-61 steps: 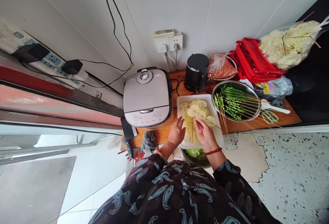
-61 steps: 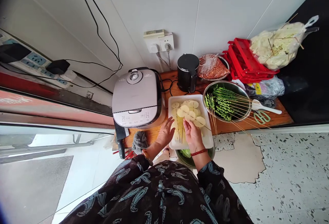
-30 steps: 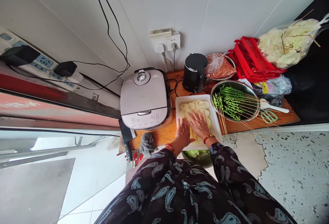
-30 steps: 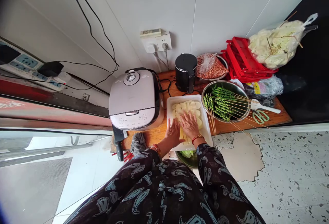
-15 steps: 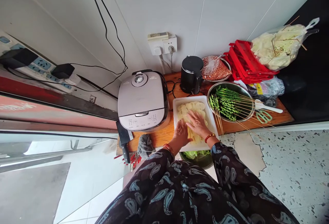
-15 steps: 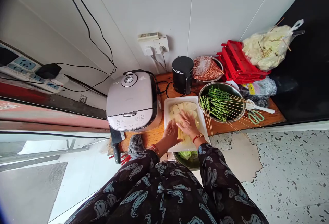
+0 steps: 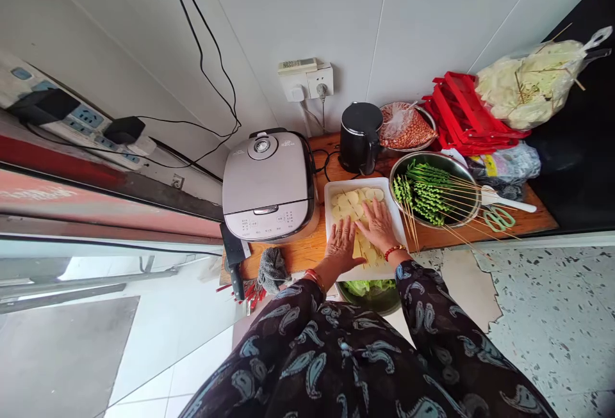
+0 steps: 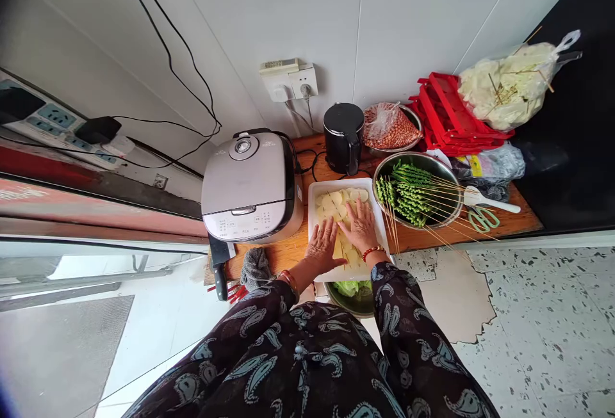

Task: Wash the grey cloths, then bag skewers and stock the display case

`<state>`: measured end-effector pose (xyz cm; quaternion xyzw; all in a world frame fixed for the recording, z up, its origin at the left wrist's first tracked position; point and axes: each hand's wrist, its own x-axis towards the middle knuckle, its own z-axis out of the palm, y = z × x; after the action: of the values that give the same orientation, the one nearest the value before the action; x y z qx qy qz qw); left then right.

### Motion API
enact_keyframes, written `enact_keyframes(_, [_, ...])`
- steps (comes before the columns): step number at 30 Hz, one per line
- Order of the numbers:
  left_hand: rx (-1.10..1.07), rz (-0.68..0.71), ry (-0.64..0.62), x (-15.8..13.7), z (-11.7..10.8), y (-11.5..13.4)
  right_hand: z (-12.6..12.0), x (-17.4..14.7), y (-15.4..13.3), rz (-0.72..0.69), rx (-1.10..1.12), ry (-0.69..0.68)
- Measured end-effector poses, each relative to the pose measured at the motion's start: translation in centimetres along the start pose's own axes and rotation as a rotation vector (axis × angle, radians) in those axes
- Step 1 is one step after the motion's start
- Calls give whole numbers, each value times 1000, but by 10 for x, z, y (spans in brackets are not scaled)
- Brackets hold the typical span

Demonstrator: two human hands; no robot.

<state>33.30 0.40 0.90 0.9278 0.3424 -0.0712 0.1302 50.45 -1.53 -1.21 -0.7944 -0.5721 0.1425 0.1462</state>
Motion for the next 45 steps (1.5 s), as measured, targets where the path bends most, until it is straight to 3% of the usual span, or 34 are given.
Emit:
enact_keyframes(8, [25, -31, -84, 8, 8, 0, 10, 8, -7, 83, -21, -41])
enact_keyframes(11, [0, -27, -92, 8, 3, -1, -5, 9, 1, 32, 37, -36])
enact_keyframes(15, [-19, -30, -78, 8, -3, -1, -32, -8, 15, -103, 162, 104])
enact_keyframes(19, [-32, -31, -51, 6, -9, 0, -44, -39, 14, -72, 122, -3])
enact_keyframes(23, [-26, -14, -4, -3, -18, -2, -38, -59, 1, 2, 61, -102])
enact_keyframes(31, [-104, -25, 115, -36, -16, -15, -25, -59, -15, 116, 394, -102])
enact_keyframes(37, [-167, -86, 232, -46, -10, -17, -6, -58, -55, 105, 519, -139])
enact_keyframes(41, [-161, -107, 225, -50, -13, -18, 0, -64, -72, 62, 516, -201])
enact_keyframes(45, [-122, -83, 160, -54, -18, -17, -16, -64, -63, 24, 416, -138])
